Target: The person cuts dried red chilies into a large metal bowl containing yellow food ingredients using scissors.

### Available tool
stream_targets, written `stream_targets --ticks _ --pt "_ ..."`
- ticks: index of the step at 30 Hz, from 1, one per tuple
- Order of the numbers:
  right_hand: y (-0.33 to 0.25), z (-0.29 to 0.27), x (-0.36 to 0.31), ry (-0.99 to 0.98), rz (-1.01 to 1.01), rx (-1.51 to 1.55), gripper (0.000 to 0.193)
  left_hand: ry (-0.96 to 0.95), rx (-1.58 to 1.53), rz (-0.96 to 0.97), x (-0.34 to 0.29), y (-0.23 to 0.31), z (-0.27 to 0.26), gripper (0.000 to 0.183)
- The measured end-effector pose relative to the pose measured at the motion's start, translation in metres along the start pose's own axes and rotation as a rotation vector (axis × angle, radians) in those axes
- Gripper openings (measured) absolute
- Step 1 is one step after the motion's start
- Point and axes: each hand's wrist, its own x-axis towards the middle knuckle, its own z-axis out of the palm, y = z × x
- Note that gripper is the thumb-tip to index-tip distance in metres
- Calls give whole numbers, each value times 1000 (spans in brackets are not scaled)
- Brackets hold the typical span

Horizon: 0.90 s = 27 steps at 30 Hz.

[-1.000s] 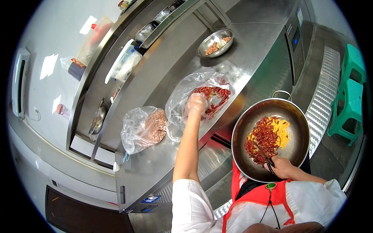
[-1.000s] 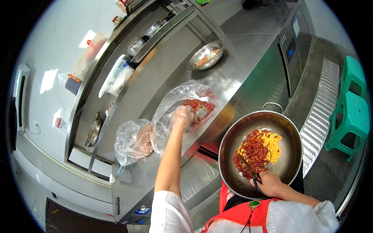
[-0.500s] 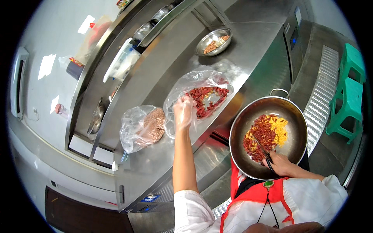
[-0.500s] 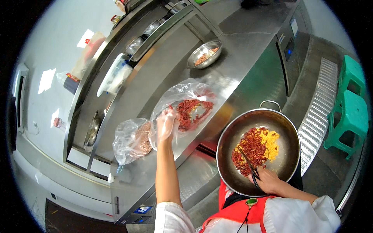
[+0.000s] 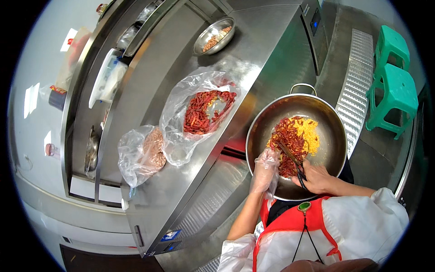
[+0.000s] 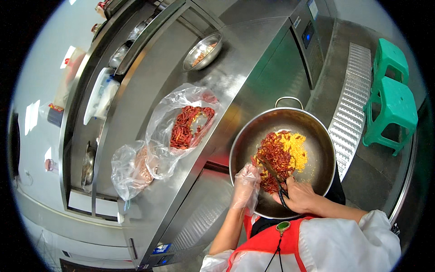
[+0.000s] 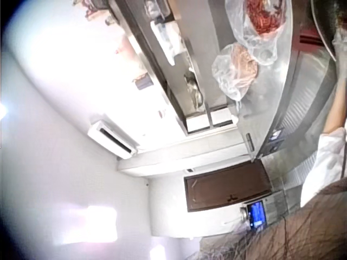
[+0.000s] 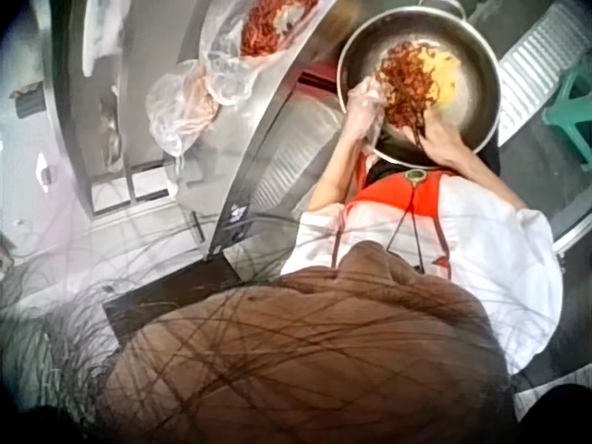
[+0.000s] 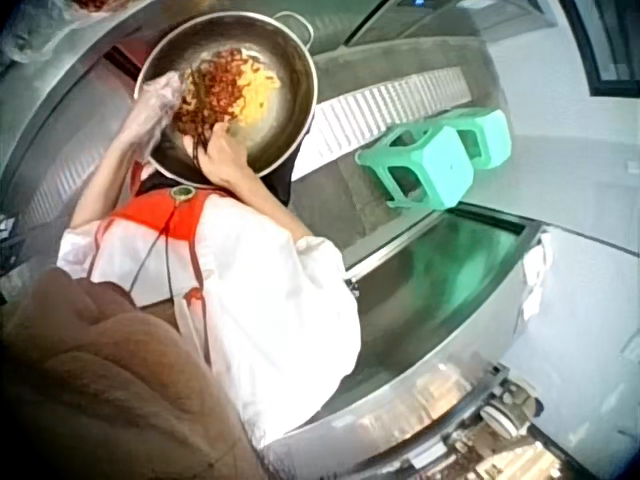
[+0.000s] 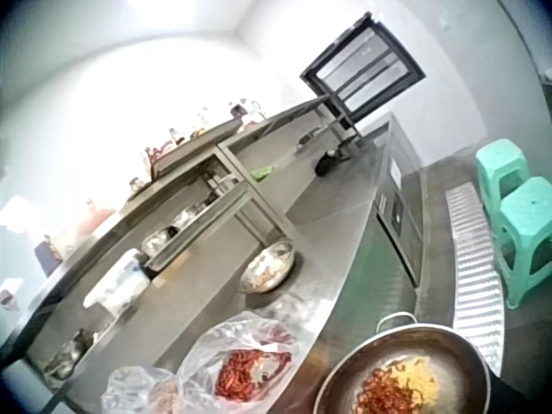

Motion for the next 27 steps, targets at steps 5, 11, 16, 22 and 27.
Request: stream_targets --ticks 5,11,16,22,27 --pt "3 0 1 -9 6 -47 71 -20 253 66 -2 8 8 16" --pt "1 -1 2 -20 9 -51 73 -117 -46 -34 -3 -1 16 15" --pt "-1 0 3 -49 28 -51 64 -108 -81 -88 -8 -9 17 13" --pt "-4 1 1 -19 29 -61 66 -123 -144 -101 -13 -11 18 12" --pt "3 9 0 44 19 -61 62 -72 -168 -125 -10 -17 20 14"
